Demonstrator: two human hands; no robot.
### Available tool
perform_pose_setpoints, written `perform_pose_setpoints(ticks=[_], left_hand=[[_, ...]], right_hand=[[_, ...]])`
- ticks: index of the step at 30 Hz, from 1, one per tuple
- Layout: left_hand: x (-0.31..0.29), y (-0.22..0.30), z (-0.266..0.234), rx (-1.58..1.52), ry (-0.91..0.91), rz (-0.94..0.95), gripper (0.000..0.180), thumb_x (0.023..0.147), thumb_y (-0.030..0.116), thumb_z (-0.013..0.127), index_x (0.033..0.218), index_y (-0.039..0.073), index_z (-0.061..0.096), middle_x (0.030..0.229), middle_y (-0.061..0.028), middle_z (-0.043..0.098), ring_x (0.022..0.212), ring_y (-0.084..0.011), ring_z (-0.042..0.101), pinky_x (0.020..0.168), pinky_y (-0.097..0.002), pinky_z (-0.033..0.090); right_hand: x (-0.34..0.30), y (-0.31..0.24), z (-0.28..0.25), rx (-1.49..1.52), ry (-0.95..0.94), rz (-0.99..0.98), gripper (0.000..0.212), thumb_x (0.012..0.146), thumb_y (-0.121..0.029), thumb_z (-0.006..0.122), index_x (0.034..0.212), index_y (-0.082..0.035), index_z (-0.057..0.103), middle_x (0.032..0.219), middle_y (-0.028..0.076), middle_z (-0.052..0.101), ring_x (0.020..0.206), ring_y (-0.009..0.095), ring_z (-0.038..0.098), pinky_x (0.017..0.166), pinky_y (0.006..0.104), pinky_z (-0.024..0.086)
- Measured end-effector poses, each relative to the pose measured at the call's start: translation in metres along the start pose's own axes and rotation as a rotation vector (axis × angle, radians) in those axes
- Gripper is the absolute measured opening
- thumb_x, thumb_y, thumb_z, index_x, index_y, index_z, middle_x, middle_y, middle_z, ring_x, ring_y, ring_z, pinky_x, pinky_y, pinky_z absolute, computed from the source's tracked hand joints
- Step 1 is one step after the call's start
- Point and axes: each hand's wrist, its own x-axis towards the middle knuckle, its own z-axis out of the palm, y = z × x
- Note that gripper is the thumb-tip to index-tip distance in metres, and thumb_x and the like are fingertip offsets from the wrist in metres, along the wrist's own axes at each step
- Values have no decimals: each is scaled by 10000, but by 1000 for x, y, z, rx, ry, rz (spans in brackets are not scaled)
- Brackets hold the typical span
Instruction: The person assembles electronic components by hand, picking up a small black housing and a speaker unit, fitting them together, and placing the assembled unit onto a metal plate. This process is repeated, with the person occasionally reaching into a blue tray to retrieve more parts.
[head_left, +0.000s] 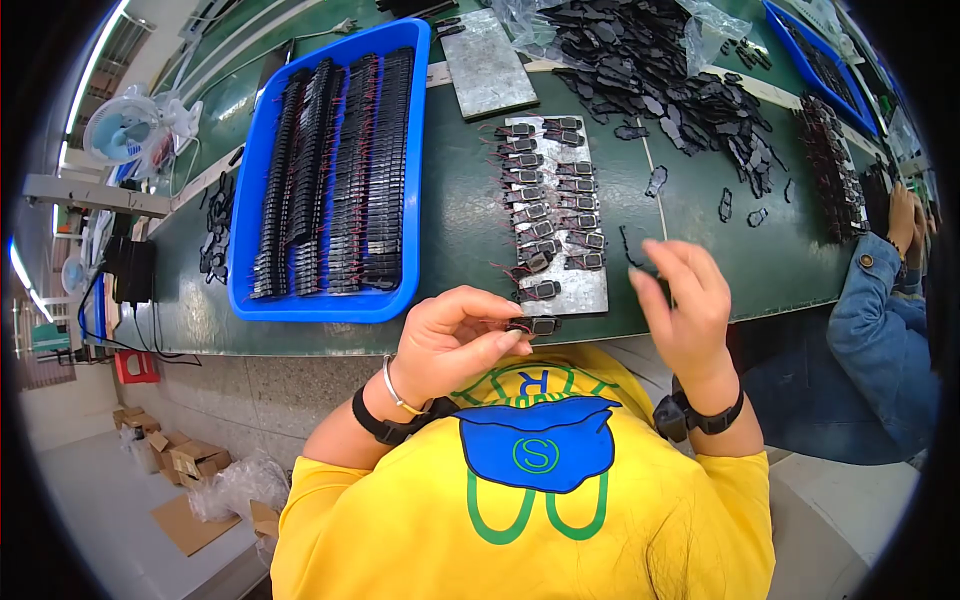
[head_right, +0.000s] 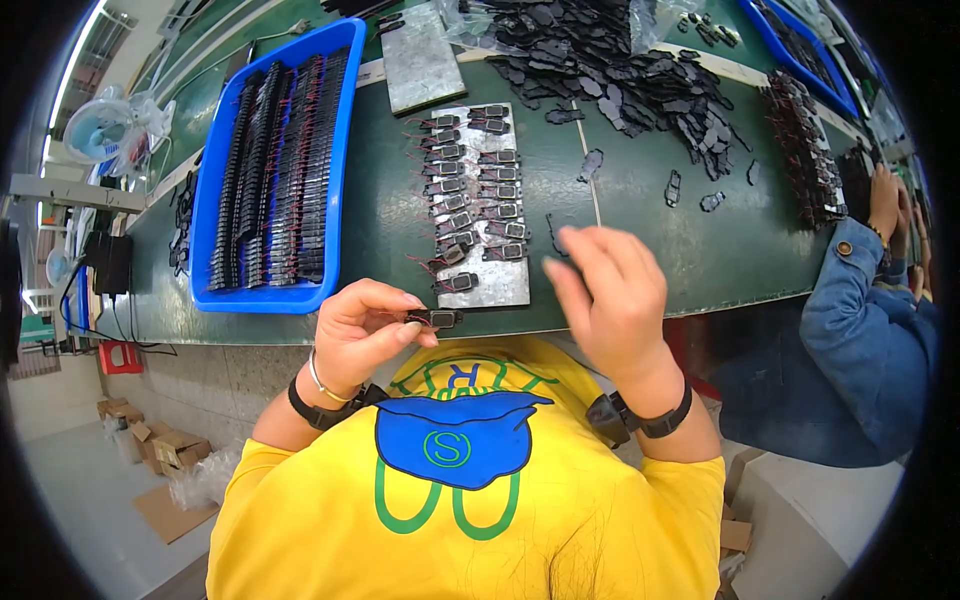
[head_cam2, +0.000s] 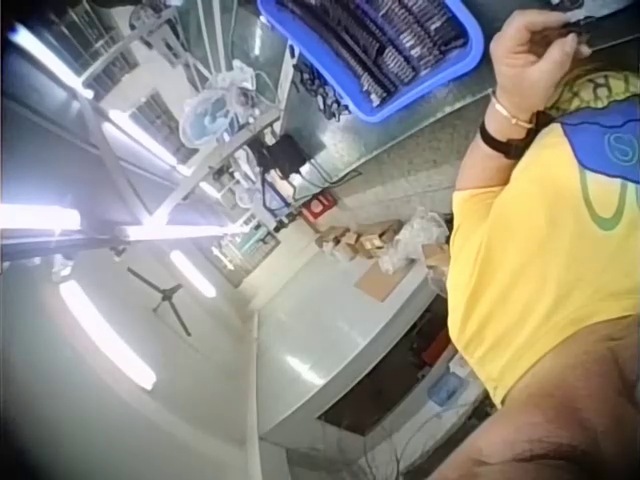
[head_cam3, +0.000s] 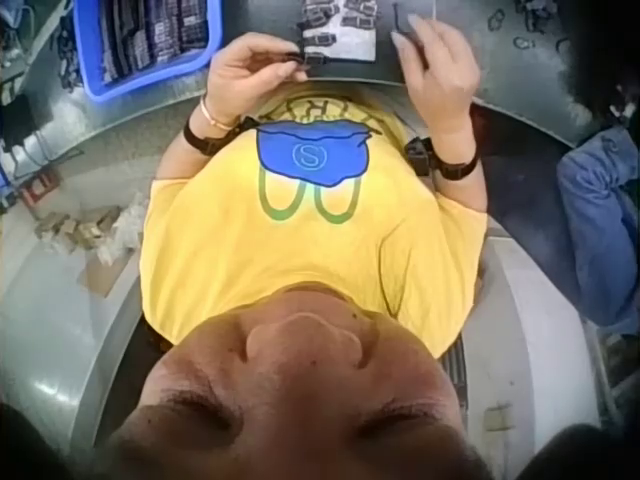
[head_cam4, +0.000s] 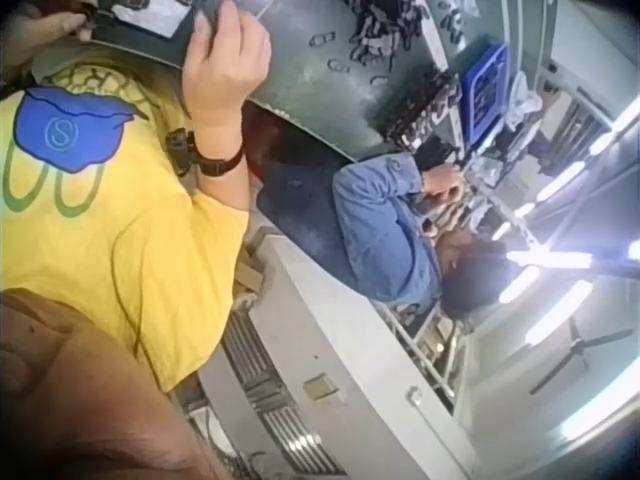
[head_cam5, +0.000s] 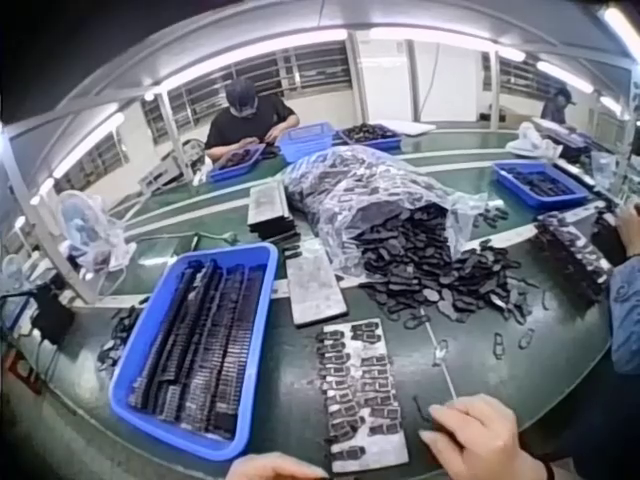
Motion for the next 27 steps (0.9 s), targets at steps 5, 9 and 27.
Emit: perform_pose_setpoints(ticks=[5, 9, 27], left_hand=[[3, -2, 3, -12, -35, -6, 209, 837, -97, 616, 1034, -31, 593, 974, -142, 651, 859, -234, 689, 778, -337, 572], [2, -4, 6, 14, -87, -20, 249, 836, -94, 623, 1076, -38, 584, 1000, -152, 657, 864, -219, 687, 785, -331, 568], [19, 13, 16, 1033, -65, 605, 240, 658, -34, 765, 864, 36, 662, 773, -77, 645, 617, -224, 621, 532, -291, 474]], right_hand=[[10, -31, 5, 716, -180, -8, 289, 735, -36, 742, 1002, 22, 651, 925, 151, 665, 778, 210, 662, 670, 306, 523], [6, -34, 13, 782, -286, 64, 264, 743, -11, 742, 988, 20, 649, 863, 129, 668, 712, 189, 660, 632, 281, 518], [-5, -34, 21, 743, -218, 191, 194, 778, 34, 698, 966, 14, 655, 844, 120, 656, 705, 169, 655, 626, 257, 518]])
